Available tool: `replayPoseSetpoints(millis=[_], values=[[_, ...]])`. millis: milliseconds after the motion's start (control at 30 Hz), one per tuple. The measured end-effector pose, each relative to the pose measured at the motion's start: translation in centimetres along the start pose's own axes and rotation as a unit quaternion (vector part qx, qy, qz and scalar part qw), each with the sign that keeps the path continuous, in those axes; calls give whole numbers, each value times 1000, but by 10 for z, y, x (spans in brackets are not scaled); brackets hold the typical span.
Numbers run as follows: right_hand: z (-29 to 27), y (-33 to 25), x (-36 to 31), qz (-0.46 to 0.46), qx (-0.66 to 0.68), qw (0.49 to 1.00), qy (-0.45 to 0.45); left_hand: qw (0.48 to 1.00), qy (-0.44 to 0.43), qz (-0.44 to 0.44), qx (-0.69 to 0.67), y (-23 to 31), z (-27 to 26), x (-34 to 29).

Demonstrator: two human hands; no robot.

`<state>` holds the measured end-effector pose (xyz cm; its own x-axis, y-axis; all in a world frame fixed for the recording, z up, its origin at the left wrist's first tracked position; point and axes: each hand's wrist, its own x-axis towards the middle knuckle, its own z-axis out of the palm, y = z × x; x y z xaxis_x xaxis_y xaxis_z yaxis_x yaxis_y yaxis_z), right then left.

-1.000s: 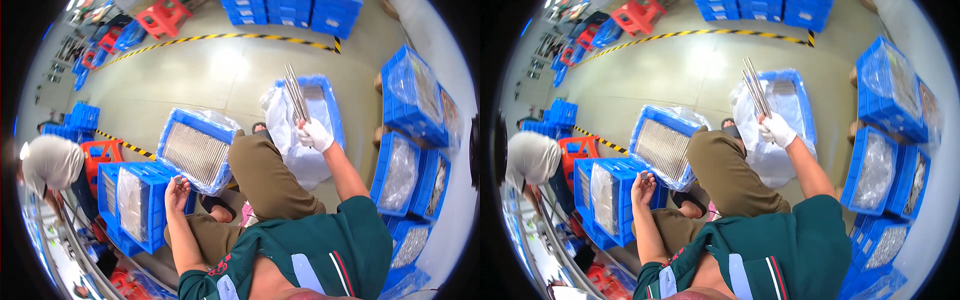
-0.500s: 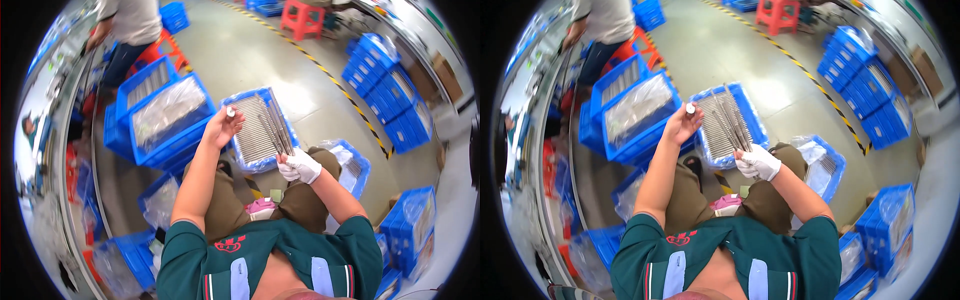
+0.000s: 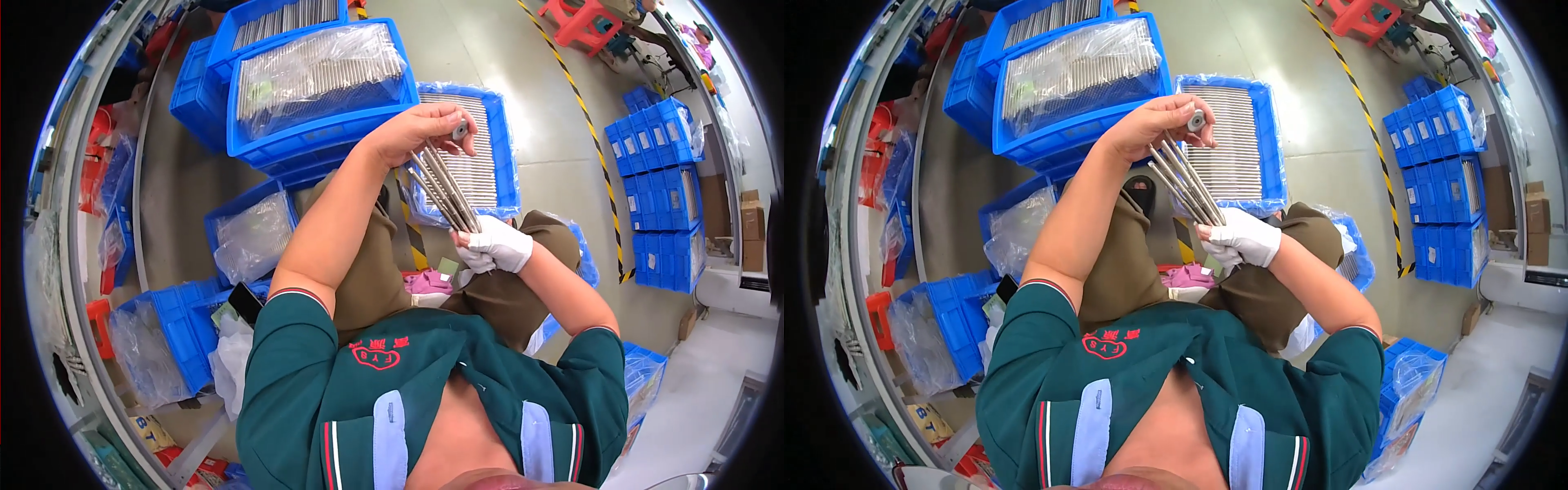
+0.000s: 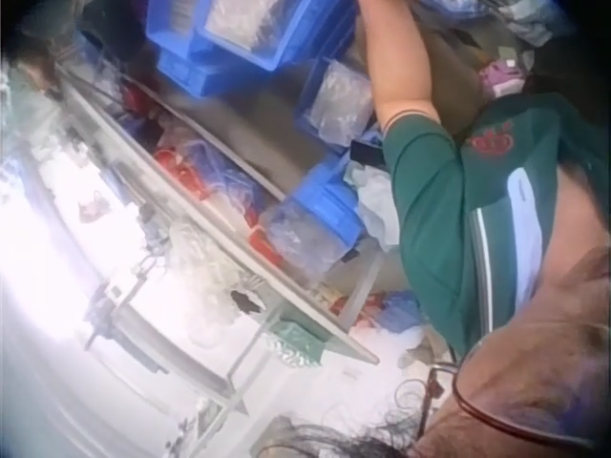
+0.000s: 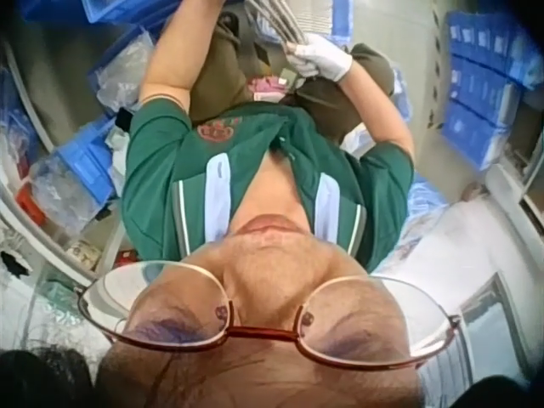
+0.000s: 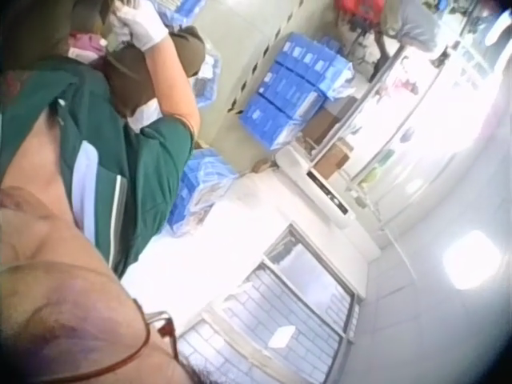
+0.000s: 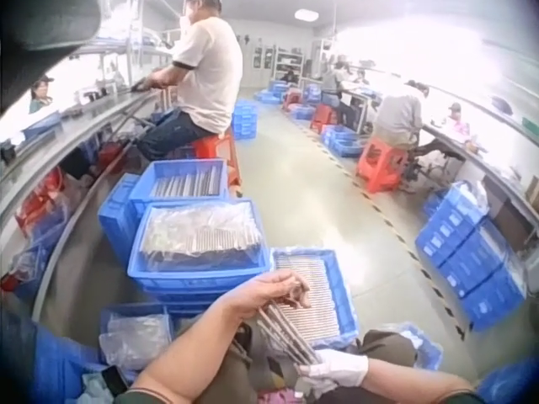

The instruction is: The person takes metal rods from a crate, slides a small metal ring over the ends of the rods one by one by hand, and places them into a crate.

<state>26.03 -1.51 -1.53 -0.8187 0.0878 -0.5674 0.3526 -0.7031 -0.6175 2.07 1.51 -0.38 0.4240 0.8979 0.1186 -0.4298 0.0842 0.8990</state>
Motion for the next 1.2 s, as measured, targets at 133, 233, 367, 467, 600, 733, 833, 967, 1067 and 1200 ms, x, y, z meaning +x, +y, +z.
replayPoseSetpoints(millis=[133, 233, 367, 467, 600, 733, 833, 967, 1067, 1200], values=[[4, -9, 8, 4, 0, 1000, 1, 1000, 10, 15, -26, 0, -5, -2], [1, -12, 13, -11, -26, 1000, 6, 997, 51, 40, -45, 0, -8, -6], [-9, -14, 18, -52, -90, 993, 53, 945, 284, 86, -140, 0, -33, -18], [-21, -8, 21, -99, -135, 979, 115, 926, 338, 41, -165, -8, -47, -30], [-29, -9, 18, -147, -155, 965, 150, 967, 247, -40, -56, -2, -34, -31], [-26, -12, 17, -148, -179, 956, 182, 971, 200, -90, 97, 1, -14, -36], [-23, -11, 16, -152, -178, 951, 205, 970, 158, -106, 149, 0, -11, -35], [-21, -12, 14, -134, -188, 949, 216, 962, 147, -148, 175, 2, -11, -38], [-21, -14, 13, -126, -197, 946, 224, 965, 125, -137, 188, -4, -15, -40], [-31, -18, 5, -89, -138, 977, 138, 956, 176, -100, 213, -2, -25, -44]])
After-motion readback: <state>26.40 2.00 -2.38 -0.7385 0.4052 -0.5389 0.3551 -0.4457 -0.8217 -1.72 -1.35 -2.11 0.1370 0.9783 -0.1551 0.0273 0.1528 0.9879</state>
